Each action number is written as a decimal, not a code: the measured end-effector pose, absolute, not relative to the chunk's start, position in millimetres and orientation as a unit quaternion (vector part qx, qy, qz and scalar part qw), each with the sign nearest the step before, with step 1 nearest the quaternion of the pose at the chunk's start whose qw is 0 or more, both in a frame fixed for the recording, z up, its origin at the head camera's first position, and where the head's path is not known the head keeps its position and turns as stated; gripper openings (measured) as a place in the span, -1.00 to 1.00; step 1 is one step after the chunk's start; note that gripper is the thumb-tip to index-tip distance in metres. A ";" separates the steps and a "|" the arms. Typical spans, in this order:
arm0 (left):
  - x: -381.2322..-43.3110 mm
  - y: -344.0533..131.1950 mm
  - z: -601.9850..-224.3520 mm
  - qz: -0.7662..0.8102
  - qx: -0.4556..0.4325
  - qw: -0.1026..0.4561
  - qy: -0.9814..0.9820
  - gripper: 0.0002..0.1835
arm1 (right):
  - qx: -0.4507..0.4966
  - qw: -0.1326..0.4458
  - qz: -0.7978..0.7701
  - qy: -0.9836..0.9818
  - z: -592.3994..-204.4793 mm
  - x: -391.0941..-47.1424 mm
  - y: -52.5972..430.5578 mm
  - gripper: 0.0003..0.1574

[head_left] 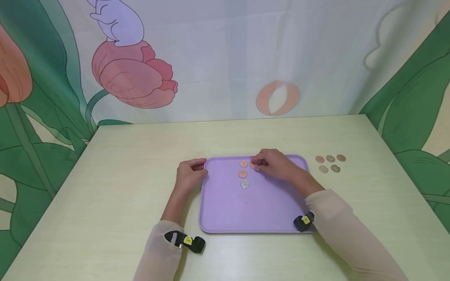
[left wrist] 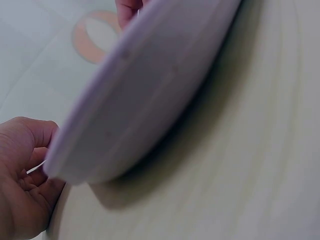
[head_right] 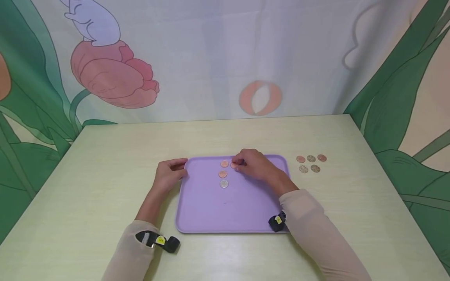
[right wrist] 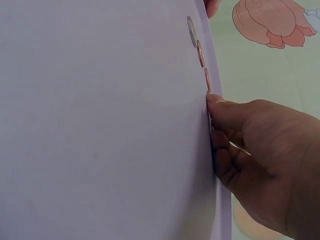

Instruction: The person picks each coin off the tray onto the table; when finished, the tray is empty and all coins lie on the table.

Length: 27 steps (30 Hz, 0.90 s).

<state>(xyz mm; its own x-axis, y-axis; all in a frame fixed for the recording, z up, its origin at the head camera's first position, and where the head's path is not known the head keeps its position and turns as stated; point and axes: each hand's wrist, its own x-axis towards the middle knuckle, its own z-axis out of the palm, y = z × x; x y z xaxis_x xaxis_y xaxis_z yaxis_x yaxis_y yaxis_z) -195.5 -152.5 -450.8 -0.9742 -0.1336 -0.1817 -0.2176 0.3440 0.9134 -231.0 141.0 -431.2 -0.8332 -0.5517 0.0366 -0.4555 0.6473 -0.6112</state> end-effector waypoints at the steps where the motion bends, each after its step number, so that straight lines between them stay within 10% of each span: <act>1: -195.5 -152.5 -450.6 0.563 -0.107 0.037 0.819 -0.53 | -0.278 0.078 -0.314 0.905 -430.5 -230.8 140.7 -0.70; 27: -195.4 -151.9 -449.4 0.562 -0.107 0.038 0.819 -0.53 | -0.321 0.083 -0.295 0.896 -431.1 -233.6 143.6 -0.76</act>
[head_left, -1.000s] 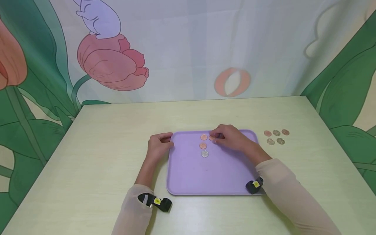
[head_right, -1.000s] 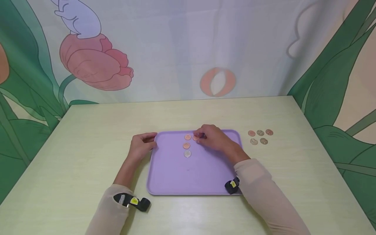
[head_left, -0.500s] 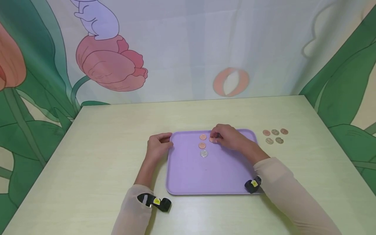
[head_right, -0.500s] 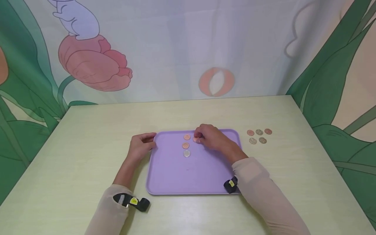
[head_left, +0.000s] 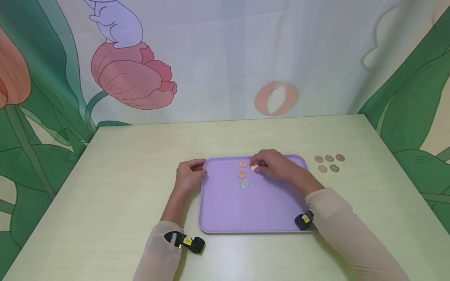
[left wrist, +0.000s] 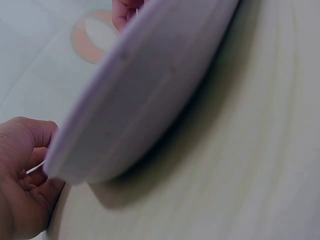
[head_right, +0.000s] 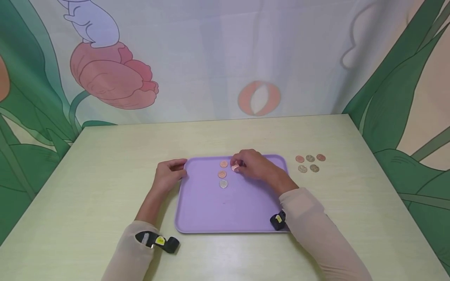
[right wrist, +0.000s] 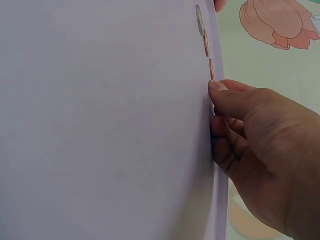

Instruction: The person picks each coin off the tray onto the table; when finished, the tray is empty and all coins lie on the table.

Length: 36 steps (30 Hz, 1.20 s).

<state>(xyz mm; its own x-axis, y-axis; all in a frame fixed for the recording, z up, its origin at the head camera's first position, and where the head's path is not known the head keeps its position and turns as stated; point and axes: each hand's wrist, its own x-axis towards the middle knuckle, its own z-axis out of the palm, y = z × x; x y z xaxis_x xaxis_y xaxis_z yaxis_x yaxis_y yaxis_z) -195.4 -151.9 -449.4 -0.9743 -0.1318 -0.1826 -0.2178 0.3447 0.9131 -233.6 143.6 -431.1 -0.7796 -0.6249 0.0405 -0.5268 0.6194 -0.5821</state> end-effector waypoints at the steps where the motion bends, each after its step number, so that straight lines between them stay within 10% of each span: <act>1: -195.4 -152.0 -449.4 0.562 -0.106 0.038 0.819 -0.52 | -0.324 0.087 -0.296 0.895 -431.1 -233.6 143.9 -0.75; 36: -195.4 -151.9 -449.0 0.557 -0.106 0.037 0.823 -0.53 | -0.243 0.129 -0.377 0.884 -435.0 -240.0 145.2 -0.62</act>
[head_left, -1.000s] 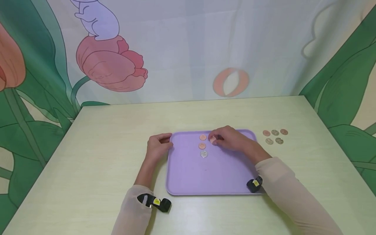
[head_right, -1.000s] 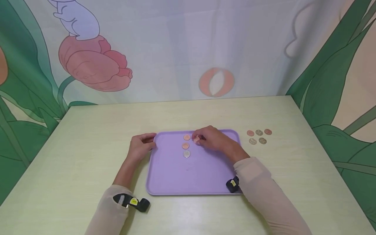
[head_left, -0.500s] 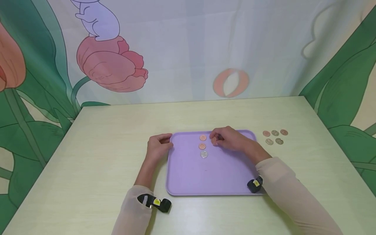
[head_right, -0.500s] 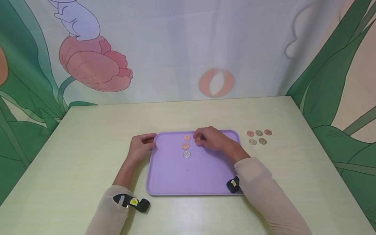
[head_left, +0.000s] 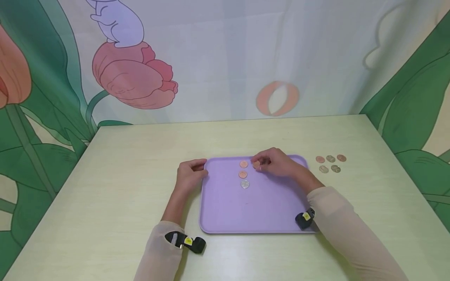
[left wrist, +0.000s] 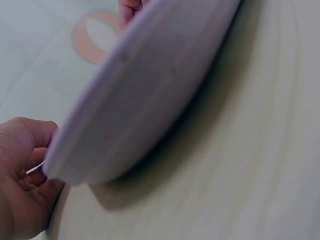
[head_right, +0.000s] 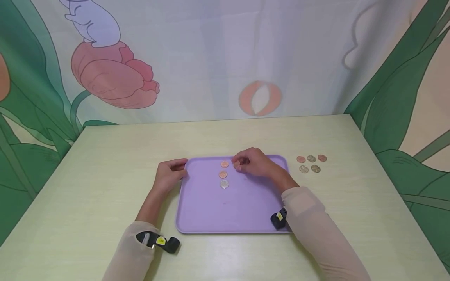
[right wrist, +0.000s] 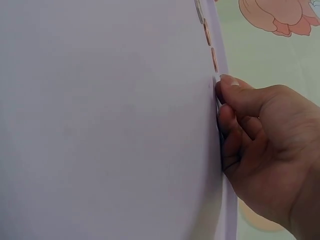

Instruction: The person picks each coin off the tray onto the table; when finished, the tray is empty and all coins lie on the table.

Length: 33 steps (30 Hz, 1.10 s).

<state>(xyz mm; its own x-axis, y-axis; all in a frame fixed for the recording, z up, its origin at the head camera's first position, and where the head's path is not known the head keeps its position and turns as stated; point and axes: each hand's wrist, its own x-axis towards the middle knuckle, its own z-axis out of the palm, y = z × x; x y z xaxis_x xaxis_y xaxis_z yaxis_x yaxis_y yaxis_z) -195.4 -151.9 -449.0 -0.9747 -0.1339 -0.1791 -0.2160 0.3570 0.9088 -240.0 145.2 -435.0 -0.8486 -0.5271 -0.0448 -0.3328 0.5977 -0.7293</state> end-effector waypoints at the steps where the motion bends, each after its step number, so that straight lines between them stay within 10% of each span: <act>1: -195.5 -151.7 -449.1 0.557 -0.107 0.037 0.823 -0.53 | -0.239 0.132 -0.379 0.884 -434.9 -240.6 145.2 -0.60; 33: -196.3 -153.0 -451.3 0.557 -0.105 0.037 0.823 -0.53 | -0.209 0.086 -0.459 0.859 -424.1 -232.9 153.9 -0.53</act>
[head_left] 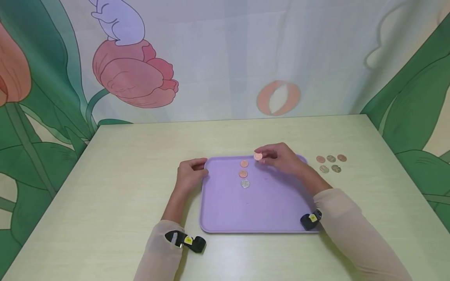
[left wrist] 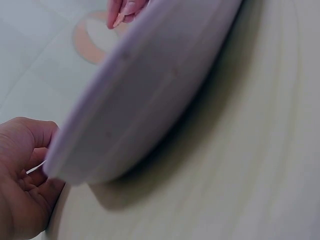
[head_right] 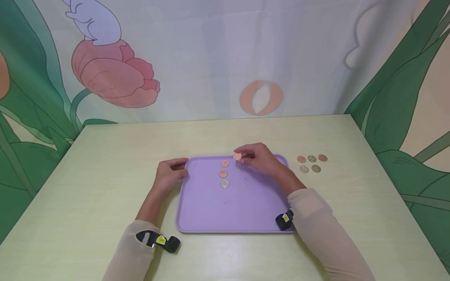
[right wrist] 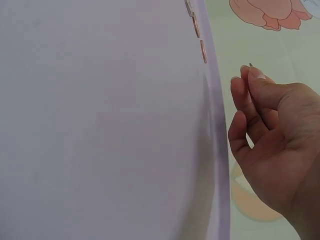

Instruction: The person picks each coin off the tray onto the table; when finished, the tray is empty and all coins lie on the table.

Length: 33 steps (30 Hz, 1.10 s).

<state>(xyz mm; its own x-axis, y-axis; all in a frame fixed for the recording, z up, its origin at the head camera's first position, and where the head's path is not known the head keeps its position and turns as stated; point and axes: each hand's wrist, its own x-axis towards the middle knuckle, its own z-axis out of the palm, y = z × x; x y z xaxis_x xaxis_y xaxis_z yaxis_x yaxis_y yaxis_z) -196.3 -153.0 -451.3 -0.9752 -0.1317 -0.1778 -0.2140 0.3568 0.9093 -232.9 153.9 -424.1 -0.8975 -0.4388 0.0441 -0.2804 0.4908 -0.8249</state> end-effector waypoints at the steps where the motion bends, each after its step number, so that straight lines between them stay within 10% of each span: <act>1: -196.4 -153.0 -451.4 0.557 -0.105 0.037 0.823 -0.53 | -0.211 0.084 -0.460 0.858 -423.6 -232.9 154.6 -0.53; 33: -196.1 -152.5 -451.5 0.558 -0.104 0.037 0.822 -0.53 | -0.128 0.005 -0.467 0.875 -405.0 -224.6 233.6 -0.55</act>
<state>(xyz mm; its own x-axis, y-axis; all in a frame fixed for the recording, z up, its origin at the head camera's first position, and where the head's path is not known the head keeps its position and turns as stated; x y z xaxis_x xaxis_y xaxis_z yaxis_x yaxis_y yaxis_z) -196.1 -152.5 -451.5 -0.9757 -0.1300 -0.1764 -0.2119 0.3555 0.9103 -224.6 233.6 -405.0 -0.9672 -0.2283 0.1117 -0.2198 0.5304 -0.8188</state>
